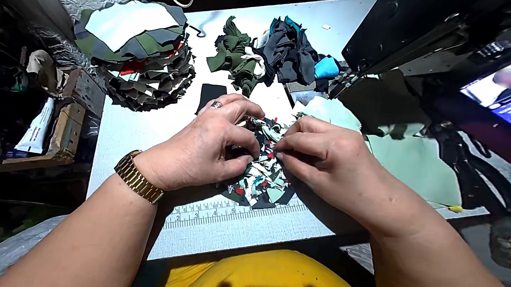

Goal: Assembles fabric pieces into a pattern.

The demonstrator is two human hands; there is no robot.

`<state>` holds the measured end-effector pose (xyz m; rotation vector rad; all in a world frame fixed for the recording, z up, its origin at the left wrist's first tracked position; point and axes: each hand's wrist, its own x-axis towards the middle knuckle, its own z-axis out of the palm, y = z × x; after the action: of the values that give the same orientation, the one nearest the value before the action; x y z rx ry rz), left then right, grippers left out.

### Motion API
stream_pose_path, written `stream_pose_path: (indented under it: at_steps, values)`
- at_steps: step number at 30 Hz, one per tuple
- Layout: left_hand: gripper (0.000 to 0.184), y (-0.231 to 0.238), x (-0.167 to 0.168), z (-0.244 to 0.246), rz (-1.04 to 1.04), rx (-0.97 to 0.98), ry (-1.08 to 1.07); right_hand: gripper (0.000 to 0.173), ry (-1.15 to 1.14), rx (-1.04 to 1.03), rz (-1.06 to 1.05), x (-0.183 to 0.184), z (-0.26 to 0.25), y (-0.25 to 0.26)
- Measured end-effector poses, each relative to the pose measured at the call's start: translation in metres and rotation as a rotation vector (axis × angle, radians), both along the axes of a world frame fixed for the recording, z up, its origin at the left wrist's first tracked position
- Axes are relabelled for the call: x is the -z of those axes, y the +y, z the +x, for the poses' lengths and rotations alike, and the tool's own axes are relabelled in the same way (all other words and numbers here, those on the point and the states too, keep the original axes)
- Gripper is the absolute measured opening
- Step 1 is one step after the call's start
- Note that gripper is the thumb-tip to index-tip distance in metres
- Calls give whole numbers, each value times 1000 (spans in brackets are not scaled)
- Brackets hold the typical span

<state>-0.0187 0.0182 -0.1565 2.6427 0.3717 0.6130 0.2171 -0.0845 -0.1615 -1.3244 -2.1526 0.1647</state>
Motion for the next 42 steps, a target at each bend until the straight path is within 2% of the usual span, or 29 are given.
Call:
stream_pose_path:
  at_steps: [5, 17, 20, 23, 27, 32, 35, 42]
  values:
    - [20, -1, 0, 0, 0, 17, 38, 13, 52, 39, 62, -4, -1, 2]
    - [21, -1, 1, 1, -17, 53, 39, 9, -11, 72, 86, 3, -13, 8]
    - [21, -1, 2, 2, -14, 61, 15, 13, -84, 58, 8, 2, -9, 10]
    - [21, -2, 0, 1, -21, 64, 17, 20, -58, -4, -75, -12, 4, 5]
    - [19, -3, -4, -2, -35, 87, 2, 20, -36, -34, -98, -23, 21, -14]
    - [18, -7, -4, 2, -38, 116, 23, 19, -28, -27, -203, -15, 24, -25]
    - [21, -10, 0, 7, -16, 84, 22, 11, -20, -40, -150, -7, 17, -27]
    - [25, -14, 3, 9, 15, 49, 83, 14, -9, -77, -69, -9, 7, -27]
